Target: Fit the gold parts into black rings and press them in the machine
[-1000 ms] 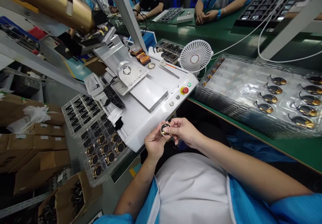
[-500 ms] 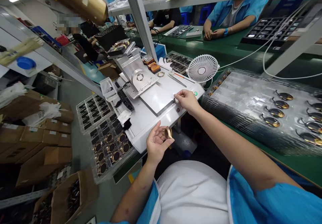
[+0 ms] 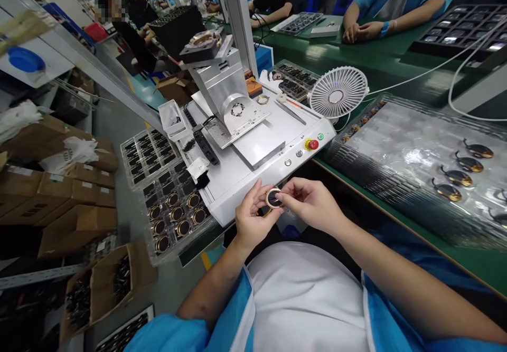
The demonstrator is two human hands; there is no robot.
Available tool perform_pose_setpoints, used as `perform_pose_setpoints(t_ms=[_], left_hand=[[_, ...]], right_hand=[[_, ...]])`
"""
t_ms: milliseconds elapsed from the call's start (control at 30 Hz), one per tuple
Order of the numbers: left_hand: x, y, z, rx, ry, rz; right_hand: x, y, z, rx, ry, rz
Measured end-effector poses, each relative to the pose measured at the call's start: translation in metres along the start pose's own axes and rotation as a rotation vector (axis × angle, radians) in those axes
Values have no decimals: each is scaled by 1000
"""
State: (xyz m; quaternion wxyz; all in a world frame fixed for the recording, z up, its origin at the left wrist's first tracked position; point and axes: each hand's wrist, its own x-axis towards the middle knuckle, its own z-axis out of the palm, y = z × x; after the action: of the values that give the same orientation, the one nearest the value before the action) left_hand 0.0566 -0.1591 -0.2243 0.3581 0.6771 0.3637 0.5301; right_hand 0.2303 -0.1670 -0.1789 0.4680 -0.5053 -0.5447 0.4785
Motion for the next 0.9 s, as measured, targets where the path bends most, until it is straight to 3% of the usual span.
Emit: perform_pose_setpoints(t_ms=[433,533,600,700,733,800,900], left_hand=[[-1,6,-2,38,27,12],[-4,4,1,15,40,15],[-7,3,4,-22,22,29],[-11,2,8,-39,-79,44],[-12,1,8,-26,-112,46],[-14,-3,5,11,-140,40],[-14,-10,-4,57,-135,2]], right_hand=[[0,0,3,-137,5,-44],[2,1,4,-87,33,46],[2,3,2,42,-35,168],[-9,8,-17,231,-92,302],[-17,11,-30,242,-23,301],[-41,16,-66,170,246,262],[-88,18,-132,-141,832,232]])
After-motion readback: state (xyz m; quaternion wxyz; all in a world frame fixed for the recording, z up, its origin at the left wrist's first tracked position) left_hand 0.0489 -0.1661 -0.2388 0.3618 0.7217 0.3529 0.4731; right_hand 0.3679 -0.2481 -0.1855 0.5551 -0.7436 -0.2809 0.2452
